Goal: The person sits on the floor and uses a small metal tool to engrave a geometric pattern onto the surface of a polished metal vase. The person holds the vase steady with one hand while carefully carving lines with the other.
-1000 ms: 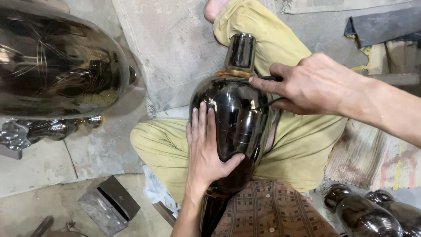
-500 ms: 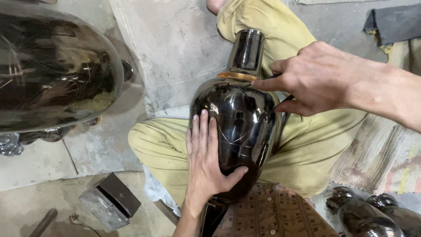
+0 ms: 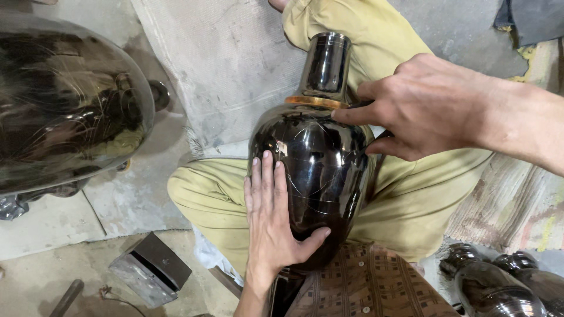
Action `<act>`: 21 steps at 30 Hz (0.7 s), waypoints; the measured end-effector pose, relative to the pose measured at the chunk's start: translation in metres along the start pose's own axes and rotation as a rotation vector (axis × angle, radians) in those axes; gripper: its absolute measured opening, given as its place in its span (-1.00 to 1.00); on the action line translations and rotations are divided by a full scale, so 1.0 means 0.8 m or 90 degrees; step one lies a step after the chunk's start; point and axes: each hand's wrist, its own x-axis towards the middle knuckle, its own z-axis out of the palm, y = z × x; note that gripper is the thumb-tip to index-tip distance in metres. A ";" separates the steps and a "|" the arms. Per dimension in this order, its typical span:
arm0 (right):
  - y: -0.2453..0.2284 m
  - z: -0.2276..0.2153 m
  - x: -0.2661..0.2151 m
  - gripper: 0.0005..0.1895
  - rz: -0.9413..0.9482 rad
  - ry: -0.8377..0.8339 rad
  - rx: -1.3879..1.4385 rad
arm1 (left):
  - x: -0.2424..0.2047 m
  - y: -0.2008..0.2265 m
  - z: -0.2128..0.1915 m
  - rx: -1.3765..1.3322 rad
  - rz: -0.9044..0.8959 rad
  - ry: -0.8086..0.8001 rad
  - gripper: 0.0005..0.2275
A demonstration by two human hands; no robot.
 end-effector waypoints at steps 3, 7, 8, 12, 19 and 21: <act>0.002 0.002 0.001 -0.20 -0.017 0.022 0.004 | 0.001 0.000 -0.001 0.004 -0.003 -0.004 0.14; 0.000 0.006 0.000 -0.22 -0.014 0.030 0.026 | 0.000 0.001 -0.001 0.003 -0.013 -0.013 0.14; 0.000 0.007 0.000 -0.23 -0.001 0.011 0.038 | 0.001 0.001 -0.001 0.002 -0.016 -0.013 0.14; -0.003 0.017 -0.007 -0.24 0.046 -0.061 0.037 | 0.001 0.000 0.000 0.005 -0.006 -0.008 0.14; -0.011 0.049 -0.021 -0.19 0.079 0.037 0.137 | 0.000 -0.001 0.002 0.012 0.001 -0.005 0.12; -0.014 0.057 -0.027 -0.19 0.108 0.012 0.175 | 0.000 -0.001 0.003 0.014 0.005 0.000 0.13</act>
